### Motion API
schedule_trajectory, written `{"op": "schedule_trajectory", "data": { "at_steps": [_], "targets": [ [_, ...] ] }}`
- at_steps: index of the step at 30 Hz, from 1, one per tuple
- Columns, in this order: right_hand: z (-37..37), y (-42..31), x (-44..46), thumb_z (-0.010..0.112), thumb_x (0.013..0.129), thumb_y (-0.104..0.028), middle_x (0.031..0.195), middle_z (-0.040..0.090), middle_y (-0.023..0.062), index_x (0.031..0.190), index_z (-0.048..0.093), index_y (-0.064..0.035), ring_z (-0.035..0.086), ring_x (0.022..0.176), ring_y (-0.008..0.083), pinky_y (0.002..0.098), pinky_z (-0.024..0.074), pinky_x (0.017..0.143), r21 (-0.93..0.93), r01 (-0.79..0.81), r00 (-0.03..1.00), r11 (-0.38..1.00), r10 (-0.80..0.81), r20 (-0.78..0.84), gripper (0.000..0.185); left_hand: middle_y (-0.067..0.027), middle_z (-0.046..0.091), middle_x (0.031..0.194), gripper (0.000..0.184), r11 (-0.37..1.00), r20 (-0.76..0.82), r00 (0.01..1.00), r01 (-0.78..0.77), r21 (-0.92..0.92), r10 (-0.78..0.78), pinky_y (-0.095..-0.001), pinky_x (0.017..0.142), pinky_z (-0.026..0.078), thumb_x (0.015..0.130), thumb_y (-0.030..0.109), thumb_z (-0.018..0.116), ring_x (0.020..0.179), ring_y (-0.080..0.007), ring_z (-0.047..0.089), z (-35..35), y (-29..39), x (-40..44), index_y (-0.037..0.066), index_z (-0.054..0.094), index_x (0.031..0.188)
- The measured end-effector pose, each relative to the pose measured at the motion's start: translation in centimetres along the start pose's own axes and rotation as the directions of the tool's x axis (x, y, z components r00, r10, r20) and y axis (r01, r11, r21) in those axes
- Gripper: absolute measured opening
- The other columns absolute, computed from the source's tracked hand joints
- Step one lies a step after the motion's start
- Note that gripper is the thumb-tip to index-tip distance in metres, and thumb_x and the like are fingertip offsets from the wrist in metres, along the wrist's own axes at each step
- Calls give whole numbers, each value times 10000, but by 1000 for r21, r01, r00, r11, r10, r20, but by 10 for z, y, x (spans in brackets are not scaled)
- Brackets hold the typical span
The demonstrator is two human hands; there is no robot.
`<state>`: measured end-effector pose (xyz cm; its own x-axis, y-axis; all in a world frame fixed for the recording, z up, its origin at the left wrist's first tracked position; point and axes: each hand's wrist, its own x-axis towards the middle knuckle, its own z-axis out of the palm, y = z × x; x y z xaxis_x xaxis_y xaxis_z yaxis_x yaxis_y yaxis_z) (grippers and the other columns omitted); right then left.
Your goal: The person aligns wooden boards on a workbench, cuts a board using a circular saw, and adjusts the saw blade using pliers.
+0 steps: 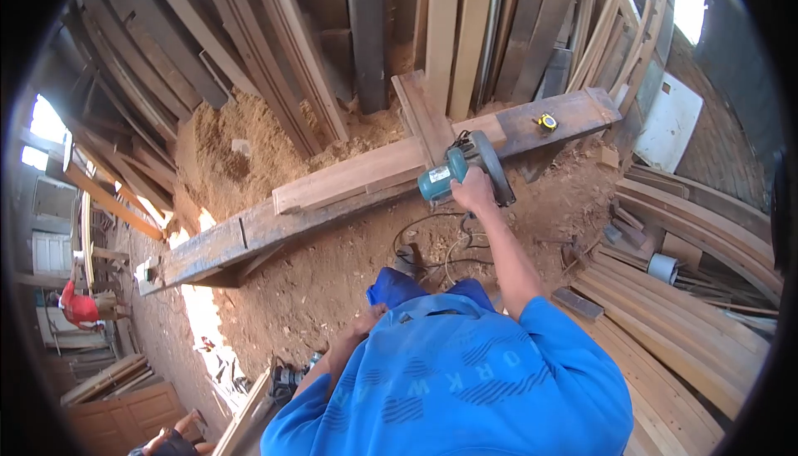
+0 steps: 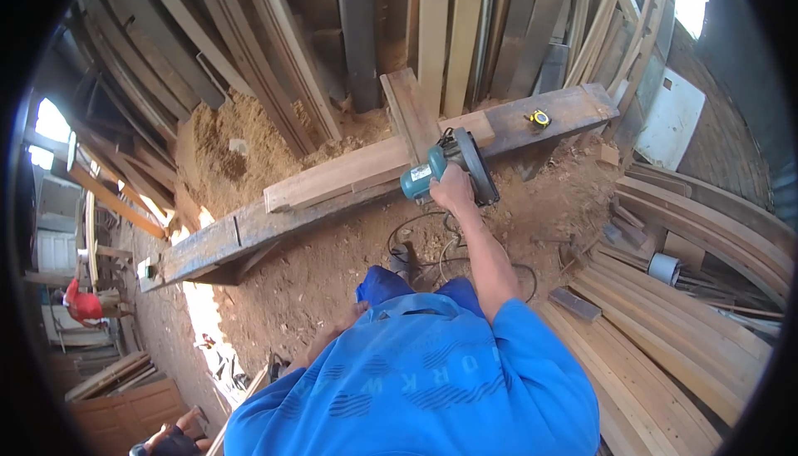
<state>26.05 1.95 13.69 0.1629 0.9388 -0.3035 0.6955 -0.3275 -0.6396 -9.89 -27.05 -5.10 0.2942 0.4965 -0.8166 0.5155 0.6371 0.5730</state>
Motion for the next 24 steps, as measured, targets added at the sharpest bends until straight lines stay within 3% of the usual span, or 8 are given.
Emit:
{"op": "schedule_trajectory", "data": {
  "at_steps": [3,9,11,13,15,16,19,24],
  "targets": [
    [0,-2,7,767,848,-230,1118,694,324,1131,671,66,663,1123,450,485,527,974,-25,26,999,999,-25,39,421,-29,690,1234,498,913,247,932,-159,-376,264,-331,955,525,943,317,766,1091,-136,613,14,54,-69,23,638,1324],
    [6,8,9,758,845,-234,1105,697,326,1107,687,65,666,1108,456,489,529,966,14,74,997,997,-74,28,404,-24,711,1196,444,877,263,894,-230,-422,361,-343,958,524,961,331,732,1070,-129,620,36,73,-100,49,653,1295],
    [6,10,5,756,846,-232,1097,699,327,1105,683,70,667,1101,460,491,530,960,13,92,996,996,-93,18,405,-74,738,1132,344,954,149,987,-108,279,68,-359,907,537,974,301,667,1015,-155,667,25,109,-111,60,670,1220],
    [3,6,3,751,850,-228,1095,696,332,1112,670,83,667,1095,465,492,530,952,-5,109,994,994,-109,11,414,-152,735,1100,294,868,15,978,-193,458,210,-394,904,545,981,269,589,1042,-258,706,15,147,-129,69,672,1180],
    [4,7,7,751,850,-232,1096,694,337,1113,667,87,665,1097,469,494,529,950,-8,108,994,994,-108,20,422,-175,716,1038,236,774,-143,820,-445,450,555,-410,900,545,957,208,610,1060,-325,691,-1,212,-143,61,685,1125],
    [5,9,7,750,850,-234,1096,693,339,1114,665,89,663,1098,471,495,528,949,-13,105,994,994,-105,25,425,-172,708,1052,227,838,-293,835,-310,448,466,-421,876,545,946,205,619,1059,-351,684,-11,223,-127,49,682,1098],
    [6,7,3,747,853,-244,1089,691,346,1113,668,89,660,1105,476,492,528,950,-12,126,992,992,-126,7,430,-175,688,1140,291,707,-419,681,-209,676,601,-458,911,504,937,220,650,1069,-361,667,-28,305,-117,52,627,1173],
    [-1,5,5,741,849,-244,1123,682,350,1152,658,85,650,1139,467,484,519,990,0,92,995,996,-92,25,455,-187,676,1181,408,652,-443,533,-304,694,721,-483,994,477,928,289,682,1162,-377,621,-33,393,-99,58,601,1254]
  ]
}}
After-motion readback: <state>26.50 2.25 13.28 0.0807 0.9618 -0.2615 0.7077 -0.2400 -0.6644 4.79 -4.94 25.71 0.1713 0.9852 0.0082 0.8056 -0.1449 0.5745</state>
